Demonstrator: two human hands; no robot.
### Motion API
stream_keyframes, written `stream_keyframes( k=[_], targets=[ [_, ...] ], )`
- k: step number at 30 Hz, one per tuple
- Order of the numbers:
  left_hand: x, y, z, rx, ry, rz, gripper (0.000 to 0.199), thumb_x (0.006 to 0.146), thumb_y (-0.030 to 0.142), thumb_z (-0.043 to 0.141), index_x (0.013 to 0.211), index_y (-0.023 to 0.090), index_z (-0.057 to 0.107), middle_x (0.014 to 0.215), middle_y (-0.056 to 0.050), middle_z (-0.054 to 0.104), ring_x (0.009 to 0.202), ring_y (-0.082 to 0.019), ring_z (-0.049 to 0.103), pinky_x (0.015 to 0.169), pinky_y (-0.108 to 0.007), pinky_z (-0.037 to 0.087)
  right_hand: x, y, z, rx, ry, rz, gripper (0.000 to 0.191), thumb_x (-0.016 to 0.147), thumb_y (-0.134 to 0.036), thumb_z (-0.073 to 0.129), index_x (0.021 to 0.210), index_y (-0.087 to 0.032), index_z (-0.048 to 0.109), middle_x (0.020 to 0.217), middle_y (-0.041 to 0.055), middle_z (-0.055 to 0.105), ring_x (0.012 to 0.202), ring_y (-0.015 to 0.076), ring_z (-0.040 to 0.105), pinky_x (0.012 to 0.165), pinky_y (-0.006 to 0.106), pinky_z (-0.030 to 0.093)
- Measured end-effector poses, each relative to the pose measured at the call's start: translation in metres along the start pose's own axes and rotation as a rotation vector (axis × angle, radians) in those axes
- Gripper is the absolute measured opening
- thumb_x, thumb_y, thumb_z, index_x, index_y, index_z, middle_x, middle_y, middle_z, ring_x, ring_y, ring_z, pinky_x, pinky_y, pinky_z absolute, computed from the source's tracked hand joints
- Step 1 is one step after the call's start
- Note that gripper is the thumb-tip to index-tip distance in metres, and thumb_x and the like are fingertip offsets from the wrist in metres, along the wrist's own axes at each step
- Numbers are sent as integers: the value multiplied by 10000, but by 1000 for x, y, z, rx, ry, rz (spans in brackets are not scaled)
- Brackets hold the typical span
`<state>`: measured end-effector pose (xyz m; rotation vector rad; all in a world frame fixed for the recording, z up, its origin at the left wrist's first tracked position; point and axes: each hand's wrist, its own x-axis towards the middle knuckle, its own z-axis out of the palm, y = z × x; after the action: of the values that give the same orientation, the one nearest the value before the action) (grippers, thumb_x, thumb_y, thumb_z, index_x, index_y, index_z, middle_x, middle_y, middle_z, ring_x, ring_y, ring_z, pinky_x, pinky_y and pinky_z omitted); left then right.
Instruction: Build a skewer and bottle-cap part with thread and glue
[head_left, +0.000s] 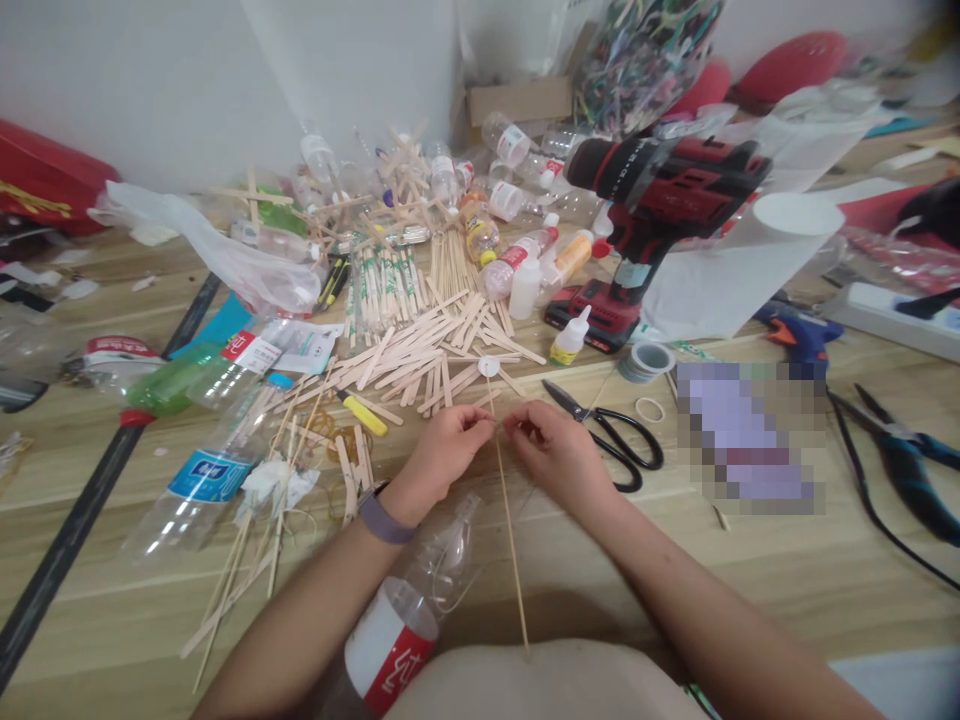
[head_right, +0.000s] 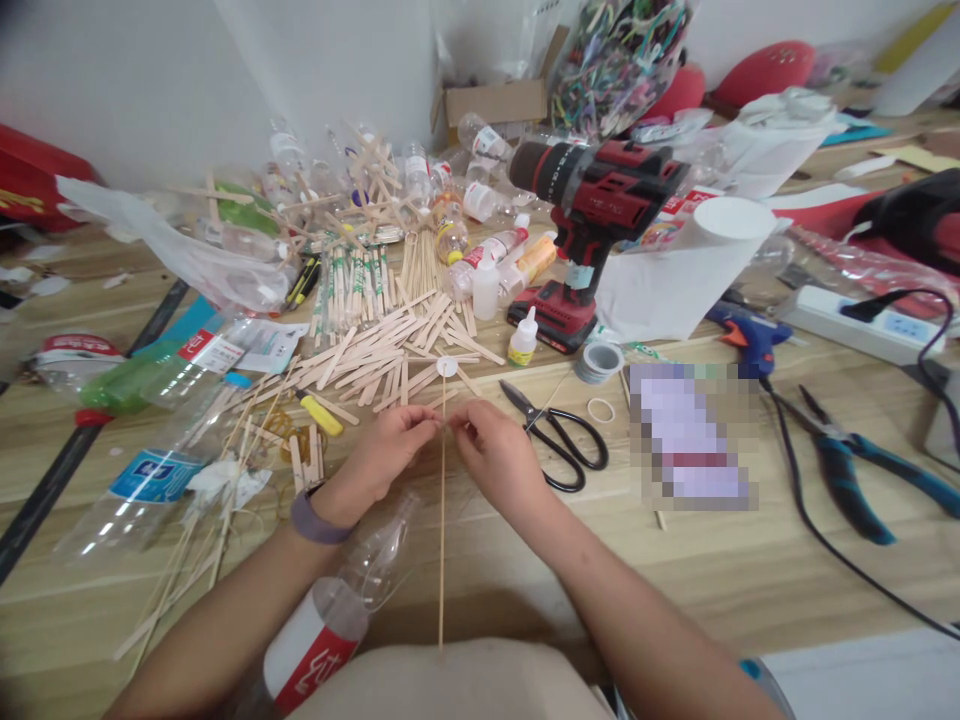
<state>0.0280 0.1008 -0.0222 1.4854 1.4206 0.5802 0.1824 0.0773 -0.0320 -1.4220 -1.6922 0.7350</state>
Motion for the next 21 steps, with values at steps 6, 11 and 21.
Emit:
stream_keyframes(
  k=[6,11,21],
  targets=[
    [1,-1,-1,-7,23,27,157,816,221,526,817,155,669,694,18,636,636,-132,553,600,-237,407,-1,3,2,2,6,41,120,789,-186,541,802,-186,661,630,7,633,540,143,540,522,245,424],
    [0,2,-4,42,18,78,128,798,172,537,809,154,664,696,15,636,648,-137,552,606,-239,391,-1,3,3,27,-35,66,165,819,-219,552,884,-166,695,751,46,716,615,156,606,576,257,465],
    [-5,7,-3,198,36,187,84,793,144,546,746,171,610,607,49,542,576,-121,485,551,-236,327,0,0,1,11,-50,110,135,811,-259,562,787,-184,671,655,18,640,580,149,528,554,259,385]
  ],
)
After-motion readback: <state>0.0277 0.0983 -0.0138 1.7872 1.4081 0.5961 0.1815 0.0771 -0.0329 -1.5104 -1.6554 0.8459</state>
